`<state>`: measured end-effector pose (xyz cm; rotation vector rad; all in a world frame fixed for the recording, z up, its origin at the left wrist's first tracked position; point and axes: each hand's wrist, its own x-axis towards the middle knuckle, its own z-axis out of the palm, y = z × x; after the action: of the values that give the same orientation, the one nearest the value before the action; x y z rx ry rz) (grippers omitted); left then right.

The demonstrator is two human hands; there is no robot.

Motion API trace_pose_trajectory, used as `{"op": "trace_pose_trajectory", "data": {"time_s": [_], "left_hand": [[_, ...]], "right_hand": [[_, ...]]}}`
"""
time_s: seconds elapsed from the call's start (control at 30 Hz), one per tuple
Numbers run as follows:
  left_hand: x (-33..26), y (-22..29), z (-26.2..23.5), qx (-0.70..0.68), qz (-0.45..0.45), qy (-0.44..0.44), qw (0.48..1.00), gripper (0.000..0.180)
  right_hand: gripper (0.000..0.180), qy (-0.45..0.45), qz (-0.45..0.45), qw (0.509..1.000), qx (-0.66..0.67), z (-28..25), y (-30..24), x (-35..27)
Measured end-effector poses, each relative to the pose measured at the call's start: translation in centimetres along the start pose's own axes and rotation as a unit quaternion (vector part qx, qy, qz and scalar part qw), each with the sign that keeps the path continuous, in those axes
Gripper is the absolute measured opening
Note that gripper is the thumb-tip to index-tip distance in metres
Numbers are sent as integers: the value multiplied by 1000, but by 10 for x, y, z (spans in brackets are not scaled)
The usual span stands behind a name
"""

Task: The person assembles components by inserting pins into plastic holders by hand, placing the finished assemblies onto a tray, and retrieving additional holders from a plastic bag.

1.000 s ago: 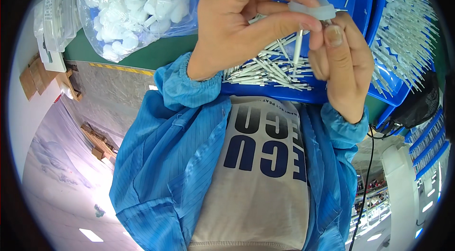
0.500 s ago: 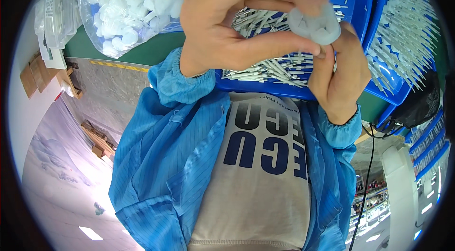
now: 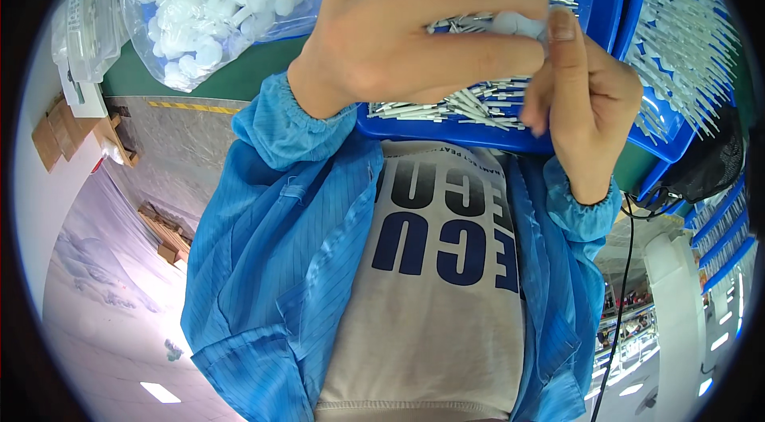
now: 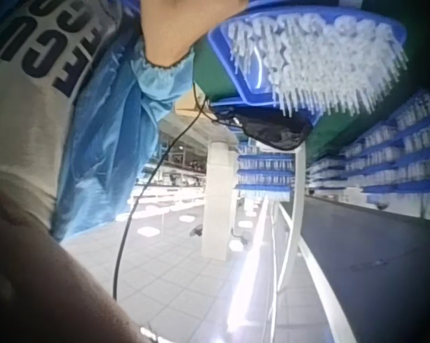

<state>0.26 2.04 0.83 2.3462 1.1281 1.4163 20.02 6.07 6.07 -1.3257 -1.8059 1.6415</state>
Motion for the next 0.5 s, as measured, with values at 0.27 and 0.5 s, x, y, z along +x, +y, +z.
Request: {"op": "trace_pose_trajectory", "data": {"time_s": [0.27,0.5], "left_hand": [[8,8,-11,-208,-73,48,974,38],[-12,-15,35,-454,-166,202,852,27]], "right_hand": [[18,-38,-247,894,-372,-22,25,-11],[19,-28,-279,890,-361,-14,41,-8]]}}
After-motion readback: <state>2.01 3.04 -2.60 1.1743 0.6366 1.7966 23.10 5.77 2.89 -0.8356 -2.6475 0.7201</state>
